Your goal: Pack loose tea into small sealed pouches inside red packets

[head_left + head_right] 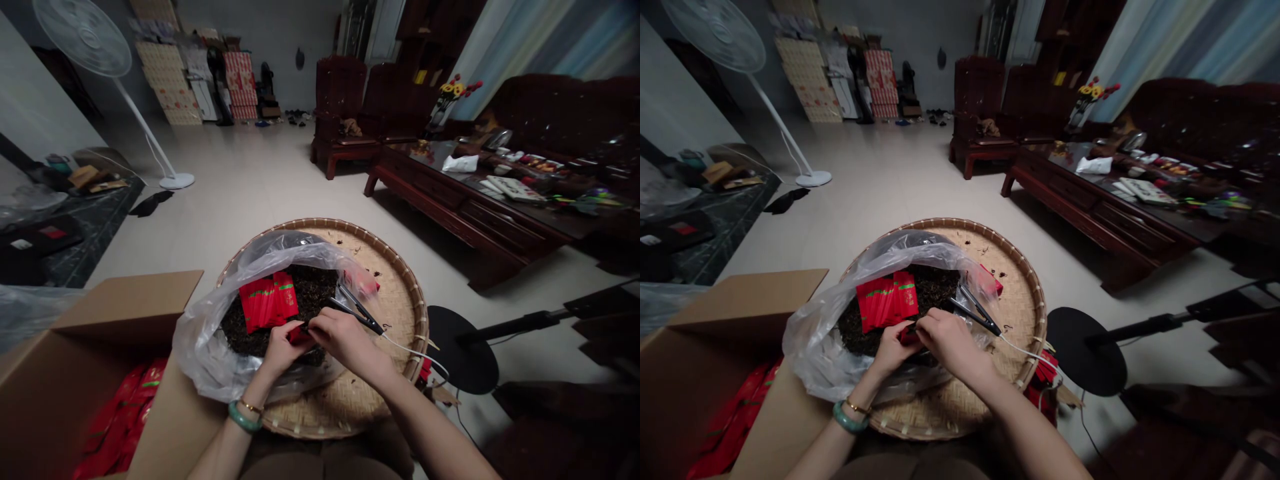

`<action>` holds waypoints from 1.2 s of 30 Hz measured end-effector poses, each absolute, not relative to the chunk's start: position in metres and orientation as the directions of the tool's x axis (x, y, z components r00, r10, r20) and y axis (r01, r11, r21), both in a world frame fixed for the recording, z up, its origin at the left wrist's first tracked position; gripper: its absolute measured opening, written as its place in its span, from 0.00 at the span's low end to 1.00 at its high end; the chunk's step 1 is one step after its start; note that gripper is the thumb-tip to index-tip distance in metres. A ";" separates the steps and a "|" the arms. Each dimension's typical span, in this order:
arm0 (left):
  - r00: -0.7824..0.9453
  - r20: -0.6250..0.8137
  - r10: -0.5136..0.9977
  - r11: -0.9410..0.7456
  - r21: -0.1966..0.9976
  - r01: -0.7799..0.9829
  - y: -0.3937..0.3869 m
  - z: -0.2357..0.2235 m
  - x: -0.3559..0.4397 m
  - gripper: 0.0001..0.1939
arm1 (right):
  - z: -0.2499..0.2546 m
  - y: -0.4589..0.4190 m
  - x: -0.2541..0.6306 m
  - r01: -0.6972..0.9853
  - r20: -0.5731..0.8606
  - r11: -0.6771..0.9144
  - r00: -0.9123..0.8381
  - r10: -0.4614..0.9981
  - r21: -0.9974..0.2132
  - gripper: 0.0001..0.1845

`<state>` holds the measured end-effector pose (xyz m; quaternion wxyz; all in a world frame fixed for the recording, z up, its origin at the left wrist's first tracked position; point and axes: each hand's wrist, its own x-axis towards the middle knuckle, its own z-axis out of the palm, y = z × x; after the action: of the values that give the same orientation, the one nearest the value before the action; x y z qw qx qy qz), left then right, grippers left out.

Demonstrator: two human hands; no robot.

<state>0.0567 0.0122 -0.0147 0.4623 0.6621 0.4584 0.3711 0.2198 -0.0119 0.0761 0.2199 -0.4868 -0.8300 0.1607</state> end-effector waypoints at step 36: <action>0.599 0.448 0.664 -0.747 0.433 0.504 0.016 -0.003 0.040 0.11 | 0.039 0.012 0.225 0.675 0.032 0.227 -0.288 0.957 -0.702 0.10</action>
<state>0.0402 0.0156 -0.0030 0.1320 0.8844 0.3303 0.3023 0.2252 0.0122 0.0390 0.2383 -0.5468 -0.7461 0.2958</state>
